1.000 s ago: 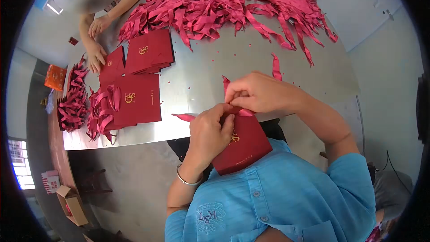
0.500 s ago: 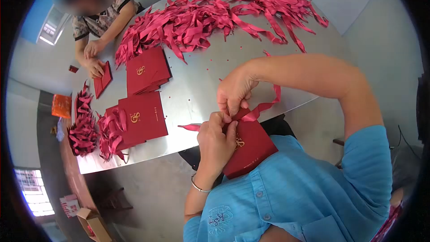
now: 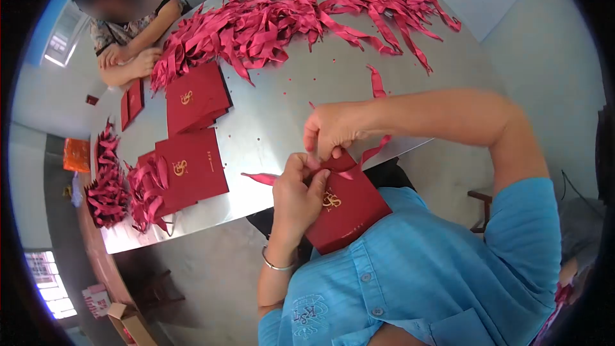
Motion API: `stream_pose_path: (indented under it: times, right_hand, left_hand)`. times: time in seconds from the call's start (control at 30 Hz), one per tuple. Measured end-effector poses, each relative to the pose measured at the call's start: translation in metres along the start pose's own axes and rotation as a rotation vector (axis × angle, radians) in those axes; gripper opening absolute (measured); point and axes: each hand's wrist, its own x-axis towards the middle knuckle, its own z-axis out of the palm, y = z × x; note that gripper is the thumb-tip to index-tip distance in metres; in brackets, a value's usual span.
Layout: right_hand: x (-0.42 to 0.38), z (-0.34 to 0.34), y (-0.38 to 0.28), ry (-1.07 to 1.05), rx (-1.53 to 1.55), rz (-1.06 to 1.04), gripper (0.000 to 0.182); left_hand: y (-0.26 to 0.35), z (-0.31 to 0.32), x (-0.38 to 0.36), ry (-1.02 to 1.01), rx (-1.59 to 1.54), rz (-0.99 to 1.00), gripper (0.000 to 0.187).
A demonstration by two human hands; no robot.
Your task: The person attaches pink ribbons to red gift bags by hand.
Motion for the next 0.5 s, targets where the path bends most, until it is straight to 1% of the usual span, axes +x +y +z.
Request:
stream_pose_path:
  times: [0.03,0.1,0.13,0.2,0.23,0.3,0.43,0.5]
  right_hand:
    - [-0.001,-0.001,0.003,-0.013,-0.014,0.014,0.033]
    - [0.001,-0.007,0.004,0.180,0.058,-0.216,0.032]
    - [0.003,-0.010,0.006,0.169,0.044,-0.212,0.032]
    - [0.011,-0.019,0.013,0.405,0.091,-0.405,0.028]
    - [0.015,-0.022,0.015,0.399,0.078,-0.404,0.028]
    - [0.023,-0.027,0.020,0.455,0.098,-0.442,0.023]
    - [0.032,-0.033,0.026,0.513,0.130,-0.448,0.022]
    - [0.035,-0.035,0.030,0.507,0.193,-0.429,0.022]
  left_hand:
    - [-0.002,0.001,0.001,-0.039,-0.042,-0.018,0.020]
    - [-0.005,0.004,0.001,-0.096,-0.086,-0.041,0.020]
    - [-0.006,0.005,0.002,-0.080,-0.095,-0.046,0.020]
    - [-0.010,0.008,0.004,-0.066,-0.012,-0.046,0.024]
    - [-0.012,0.009,0.005,-0.054,-0.019,-0.045,0.024]
    - [-0.015,0.009,0.006,-0.118,0.018,-0.052,0.025]
    - [-0.013,0.009,0.007,-0.124,0.053,-0.066,0.023]
    - [-0.013,0.009,0.008,-0.120,0.136,-0.020,0.024]
